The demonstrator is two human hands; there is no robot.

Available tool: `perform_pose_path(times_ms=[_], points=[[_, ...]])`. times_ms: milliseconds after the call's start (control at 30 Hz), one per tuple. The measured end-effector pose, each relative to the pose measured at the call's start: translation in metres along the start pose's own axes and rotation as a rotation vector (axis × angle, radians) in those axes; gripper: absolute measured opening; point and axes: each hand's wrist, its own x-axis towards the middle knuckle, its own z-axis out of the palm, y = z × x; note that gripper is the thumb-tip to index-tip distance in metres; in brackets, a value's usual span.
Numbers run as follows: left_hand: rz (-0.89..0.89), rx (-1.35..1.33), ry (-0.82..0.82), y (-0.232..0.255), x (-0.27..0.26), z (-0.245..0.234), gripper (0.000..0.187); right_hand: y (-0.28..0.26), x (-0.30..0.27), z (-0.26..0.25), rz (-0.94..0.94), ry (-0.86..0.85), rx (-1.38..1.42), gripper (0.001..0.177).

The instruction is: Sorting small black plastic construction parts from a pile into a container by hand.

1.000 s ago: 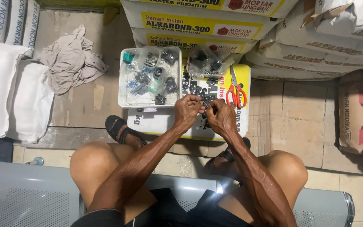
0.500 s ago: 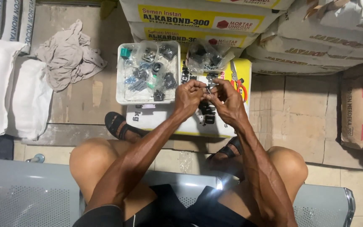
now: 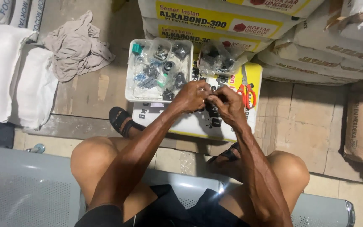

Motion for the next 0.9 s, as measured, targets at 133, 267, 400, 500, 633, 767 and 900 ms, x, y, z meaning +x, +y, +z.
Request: perform_pose_path(times_ms=[133,267,400,500,633,767,900], points=[[0.008,0.611,0.356,0.003,0.012,-0.005,0.015,0.063,-0.009,0.045,0.066,-0.023,-0.347,0.026],[-0.030,0.595,0.411,0.004,0.019,-0.002,0.010,0.080,-0.013,0.079,-0.066,-0.054,-0.785,0.022],[0.048,0.562,0.331,-0.023,0.029,0.005,0.010,0.080,-0.015,0.086,-0.120,0.019,-0.845,0.019],[0.070,0.503,0.297,-0.032,0.024,0.007,0.007,0.134,-0.018,0.056,-0.064,0.126,-0.666,0.010],[0.095,0.455,0.258,-0.062,0.031,0.016,0.008,0.093,-0.031,-0.003,0.139,0.027,-0.898,0.015],[0.037,0.727,0.121,-0.093,0.025,0.031,0.013,0.096,-0.051,-0.021,0.281,-0.095,-1.123,0.011],[0.167,1.037,-0.018,-0.124,0.018,0.046,0.016,0.116,-0.063,-0.015,0.294,-0.136,-1.186,0.030]])
